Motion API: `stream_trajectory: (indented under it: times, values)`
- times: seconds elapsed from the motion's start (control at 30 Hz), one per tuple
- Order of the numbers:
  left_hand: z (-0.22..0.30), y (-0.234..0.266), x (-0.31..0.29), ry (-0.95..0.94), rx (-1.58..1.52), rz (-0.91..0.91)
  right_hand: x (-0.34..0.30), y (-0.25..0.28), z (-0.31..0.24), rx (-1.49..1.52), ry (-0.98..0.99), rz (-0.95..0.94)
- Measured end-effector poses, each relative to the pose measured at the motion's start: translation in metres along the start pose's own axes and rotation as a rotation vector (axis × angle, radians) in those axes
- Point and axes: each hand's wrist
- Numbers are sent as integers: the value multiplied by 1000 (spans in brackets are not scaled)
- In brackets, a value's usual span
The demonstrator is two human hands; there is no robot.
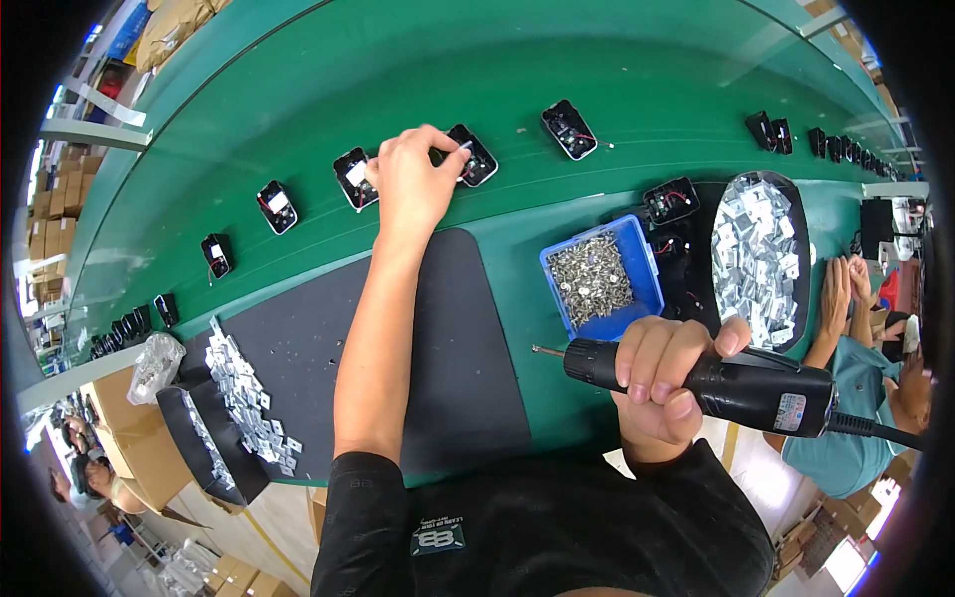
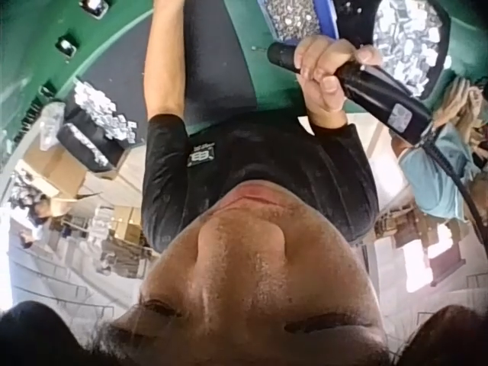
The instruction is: The person attaches electronic components and metal brackets to small plastic casings by fastening screws with an electric screwdriver.
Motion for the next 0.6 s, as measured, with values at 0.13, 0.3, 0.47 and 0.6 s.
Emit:
stream_trajectory:
  times: [0.13, 0.3, 0.47, 0.6]
  values:
    - [-5, -4, 6, 91, -215, 13, 4, 1, -3, 0, 11, -26]
    - [-8, 18, 0, -70, -273, 185, 5, -1, -1, 2, -8, -8]
    - [16, 80, -74, -332, -443, 135, 15, -4, -11, 12, 122, -17]
    - [22, 83, -136, -447, -473, -120, 14, -9, -1, 56, 142, -67]
Point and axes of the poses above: each hand's wrist, its own x-axis towards the middle knuckle, its own y-axis out of the back of the hand, z = x × y, and after that the axes turned 11 degrees about x, right-handed
